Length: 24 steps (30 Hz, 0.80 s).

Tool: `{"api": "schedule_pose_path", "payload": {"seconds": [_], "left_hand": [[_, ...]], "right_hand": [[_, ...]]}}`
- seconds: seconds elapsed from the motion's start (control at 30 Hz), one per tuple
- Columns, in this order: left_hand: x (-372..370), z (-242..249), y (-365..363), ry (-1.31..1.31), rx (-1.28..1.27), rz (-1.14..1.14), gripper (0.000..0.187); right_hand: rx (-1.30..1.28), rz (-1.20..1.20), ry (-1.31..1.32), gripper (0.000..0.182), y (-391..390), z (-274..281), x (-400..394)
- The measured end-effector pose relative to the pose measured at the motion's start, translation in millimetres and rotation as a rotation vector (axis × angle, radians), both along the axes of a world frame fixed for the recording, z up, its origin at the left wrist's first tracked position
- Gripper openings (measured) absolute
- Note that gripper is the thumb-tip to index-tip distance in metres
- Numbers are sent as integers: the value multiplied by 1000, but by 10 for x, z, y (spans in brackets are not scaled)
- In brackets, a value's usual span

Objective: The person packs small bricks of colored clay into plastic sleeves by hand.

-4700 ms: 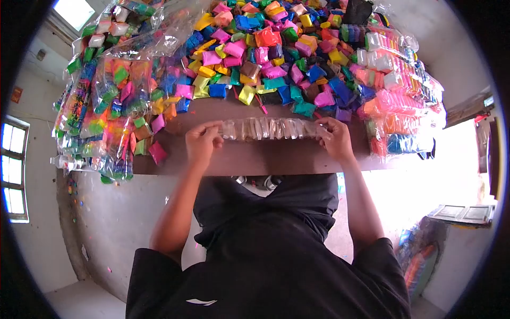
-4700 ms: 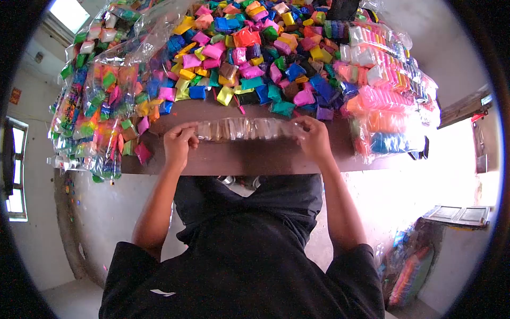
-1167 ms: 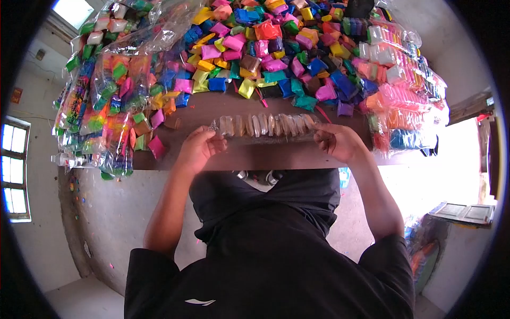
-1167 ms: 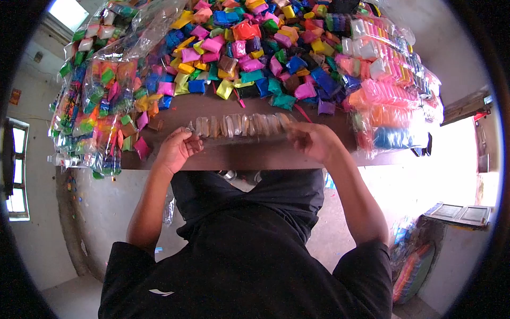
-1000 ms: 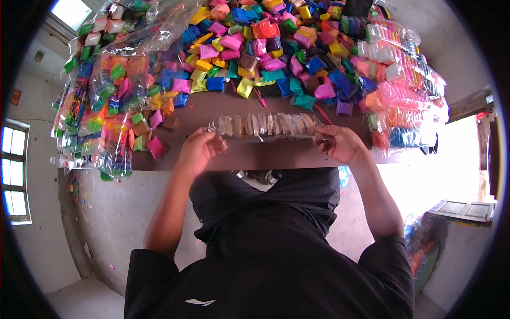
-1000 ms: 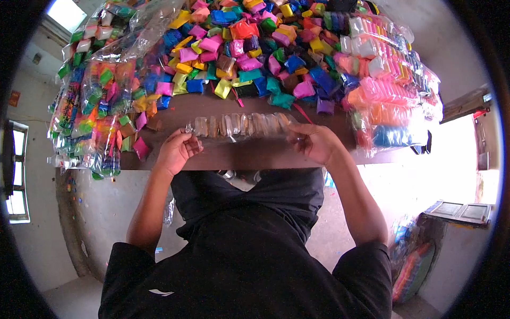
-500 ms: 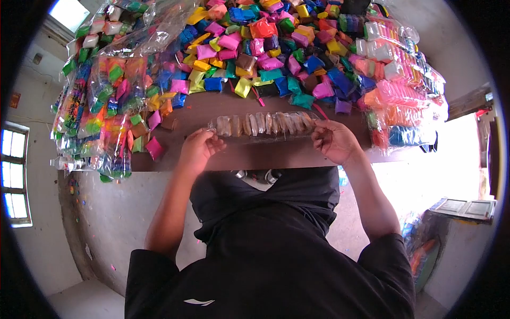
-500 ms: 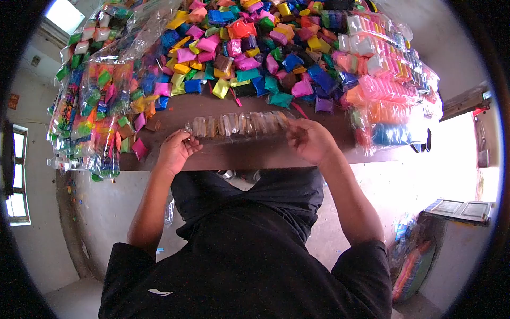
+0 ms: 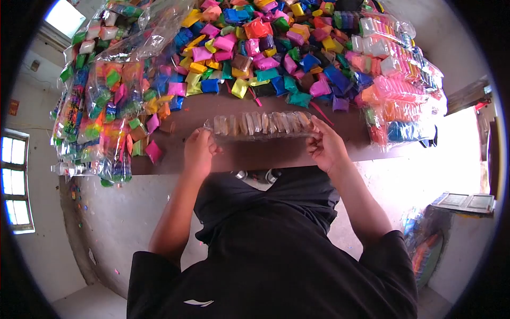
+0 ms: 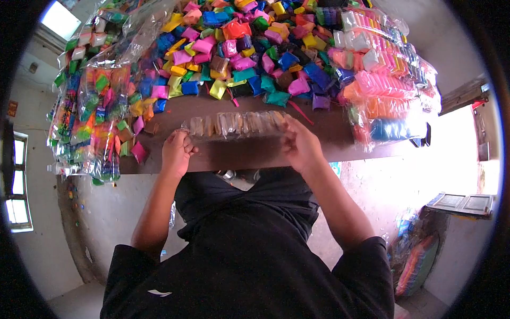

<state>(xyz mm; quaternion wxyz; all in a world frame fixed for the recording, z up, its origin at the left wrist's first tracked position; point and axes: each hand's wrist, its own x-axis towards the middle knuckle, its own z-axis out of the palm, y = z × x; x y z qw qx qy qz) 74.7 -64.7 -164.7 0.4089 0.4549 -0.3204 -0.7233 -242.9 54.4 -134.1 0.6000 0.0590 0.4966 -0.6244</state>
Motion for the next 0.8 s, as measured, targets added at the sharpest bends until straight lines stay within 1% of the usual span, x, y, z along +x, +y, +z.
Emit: {"api": "schedule_pose_path", "payload": {"seconds": [0.07,0.1,0.13,0.17,0.2,0.23,0.27,0.3,0.33,0.47,0.53,0.57,0.6,0.63,0.67,0.7,0.73,0.77,0.8], "left_hand": [[-53,81,28,-86,36,60,19],[-45,79,19,-85,36,61,19],[-17,75,2,-102,42,19,22],[22,73,-13,-121,50,-21,25],[70,58,-35,-123,51,-17,25],[114,44,-67,-127,55,-68,24],[147,25,-87,-131,61,-122,24],[168,9,-96,-133,62,-121,24],[183,-8,-105,-181,-9,-141,22],[175,-52,-108,-328,-190,-184,19],[221,-106,-139,-285,-191,-209,19],[247,-139,-144,-241,-192,-234,19],[246,-91,-143,-243,-189,-230,19],[251,-33,-151,-304,-164,-285,18],[251,25,-150,-365,-138,-342,17],[240,75,-144,-365,-138,-341,17],[227,119,-138,-297,-72,-362,16],[221,139,-134,-228,-5,-383,14],[226,94,-138,-228,-6,-383,14]], "right_hand": [[8,43,30,15,-23,-61,-92],[38,102,51,15,-35,-78,-134],[69,163,71,15,-39,-88,-177],[69,168,70,15,-30,-89,-221],[16,255,112,15,-13,-88,-273],[-38,341,154,16,-2,-91,-334],[-38,343,152,16,1,-119,-415],[-105,428,206,14,-10,-165,-505],[-173,512,260,13,-26,-215,-563],[-206,486,251,10,-99,-370,-618],[-252,491,396,11,-91,-396,-600],[-249,496,393,11,-90,-420,-627],[-244,599,545,12,-103,-423,-669],[-240,699,699,14,-125,-430,-699],[-241,700,698,14,-140,-436,-722],[-159,796,801,16,-156,-390,-733],[-74,891,904,17,-170,-363,-742],[-74,890,904,17,-182,-387,-747],[-100,797,704,18,-197,-411,-735]]}}
